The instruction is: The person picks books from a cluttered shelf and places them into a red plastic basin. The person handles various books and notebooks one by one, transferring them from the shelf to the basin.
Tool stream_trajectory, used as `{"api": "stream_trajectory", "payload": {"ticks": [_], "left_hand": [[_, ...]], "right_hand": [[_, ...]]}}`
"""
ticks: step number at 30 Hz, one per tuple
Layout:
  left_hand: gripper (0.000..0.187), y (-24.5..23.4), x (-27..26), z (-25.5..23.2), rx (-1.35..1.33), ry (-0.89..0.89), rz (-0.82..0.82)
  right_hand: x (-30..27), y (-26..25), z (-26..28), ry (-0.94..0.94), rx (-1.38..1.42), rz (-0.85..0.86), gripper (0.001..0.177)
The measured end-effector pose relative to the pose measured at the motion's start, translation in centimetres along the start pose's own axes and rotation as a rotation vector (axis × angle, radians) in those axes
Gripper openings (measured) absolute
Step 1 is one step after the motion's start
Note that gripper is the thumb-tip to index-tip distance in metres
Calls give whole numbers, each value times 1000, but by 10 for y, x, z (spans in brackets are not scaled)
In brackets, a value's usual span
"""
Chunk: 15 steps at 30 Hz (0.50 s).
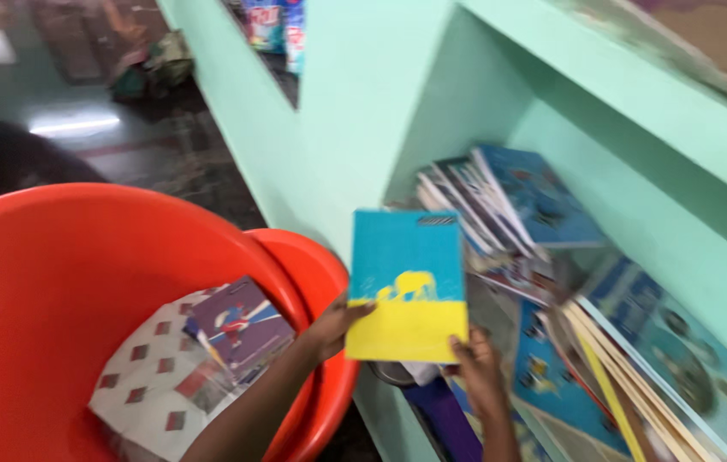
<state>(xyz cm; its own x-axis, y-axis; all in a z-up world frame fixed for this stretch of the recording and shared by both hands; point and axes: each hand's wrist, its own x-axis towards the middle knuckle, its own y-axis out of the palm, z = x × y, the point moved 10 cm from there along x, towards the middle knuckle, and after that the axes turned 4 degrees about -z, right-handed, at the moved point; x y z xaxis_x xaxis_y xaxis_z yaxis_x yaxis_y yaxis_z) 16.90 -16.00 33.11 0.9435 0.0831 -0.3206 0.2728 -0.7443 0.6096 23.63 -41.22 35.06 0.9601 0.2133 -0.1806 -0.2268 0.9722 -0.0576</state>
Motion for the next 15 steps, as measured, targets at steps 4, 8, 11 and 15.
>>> {"api": "stream_trajectory", "payload": {"ticks": [4,8,11,15], "left_hand": [[44,-182,6,29,81,0,-173],[40,-339,-4,80,112,-198,-433],[44,-416,-23,87,143,-261,-565],[51,-480,-24,97,221,-321,-738]], "right_hand": [[49,143,-101,141,-155,261,35],[82,255,-201,226,-309,402,33],[101,319,-223,18,-467,437,35],[110,369,-275,279,-541,383,40]]}}
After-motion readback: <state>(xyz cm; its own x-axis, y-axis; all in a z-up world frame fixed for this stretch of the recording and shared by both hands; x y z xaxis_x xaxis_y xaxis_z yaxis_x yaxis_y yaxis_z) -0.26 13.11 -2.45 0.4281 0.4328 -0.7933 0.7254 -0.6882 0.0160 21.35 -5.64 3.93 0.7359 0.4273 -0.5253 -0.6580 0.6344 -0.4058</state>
